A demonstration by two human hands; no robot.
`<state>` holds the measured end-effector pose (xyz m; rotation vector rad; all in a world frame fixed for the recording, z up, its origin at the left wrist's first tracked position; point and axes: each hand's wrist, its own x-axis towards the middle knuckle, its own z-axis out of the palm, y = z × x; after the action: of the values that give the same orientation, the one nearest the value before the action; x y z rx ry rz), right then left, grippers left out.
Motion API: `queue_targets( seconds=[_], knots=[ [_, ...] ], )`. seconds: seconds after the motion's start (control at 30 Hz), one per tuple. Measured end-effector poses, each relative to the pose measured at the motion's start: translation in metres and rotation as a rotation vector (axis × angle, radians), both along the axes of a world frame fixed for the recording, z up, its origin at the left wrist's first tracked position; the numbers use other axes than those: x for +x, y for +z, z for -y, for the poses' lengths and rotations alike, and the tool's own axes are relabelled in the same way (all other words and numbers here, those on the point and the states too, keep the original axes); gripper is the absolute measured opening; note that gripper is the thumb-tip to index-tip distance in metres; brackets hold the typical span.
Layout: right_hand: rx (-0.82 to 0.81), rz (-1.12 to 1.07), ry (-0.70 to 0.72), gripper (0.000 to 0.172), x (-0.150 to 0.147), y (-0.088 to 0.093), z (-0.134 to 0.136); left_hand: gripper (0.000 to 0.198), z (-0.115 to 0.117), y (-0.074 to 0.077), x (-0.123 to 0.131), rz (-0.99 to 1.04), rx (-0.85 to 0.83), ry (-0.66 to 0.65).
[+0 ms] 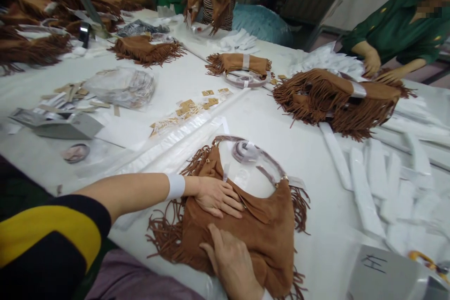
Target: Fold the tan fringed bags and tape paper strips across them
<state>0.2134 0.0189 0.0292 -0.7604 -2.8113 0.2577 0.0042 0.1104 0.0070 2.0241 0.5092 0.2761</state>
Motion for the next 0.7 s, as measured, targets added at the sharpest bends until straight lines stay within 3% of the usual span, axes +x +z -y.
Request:
queue_targets(
  seconds=[0.13,0.23,0.37,0.47,0.7],
  knots=[
    [0.017,0.073,-0.032,0.013,-0.013,-0.002,-0.002,0.050,0.000,-0.004,0.000,0.022,0.087,-0.014],
    [-0.066,0.161,-0.050,0.011,-0.024,0.001,-0.007,0.051,0.001,-0.005,0.001,0.032,0.134,-0.036],
    [-0.339,0.166,0.064,0.011,-0.023,0.022,-0.020,0.048,-0.005,0.003,0.000,0.024,-0.024,0.001],
    [-0.415,0.171,0.094,0.010,-0.019,0.036,-0.026,0.049,-0.019,0.012,-0.003,0.011,-0.091,-0.024],
    [-0.289,0.352,0.059,0.040,-0.027,0.023,-0.017,0.050,-0.038,0.005,-0.007,0.037,0.090,-0.115]
  ],
)
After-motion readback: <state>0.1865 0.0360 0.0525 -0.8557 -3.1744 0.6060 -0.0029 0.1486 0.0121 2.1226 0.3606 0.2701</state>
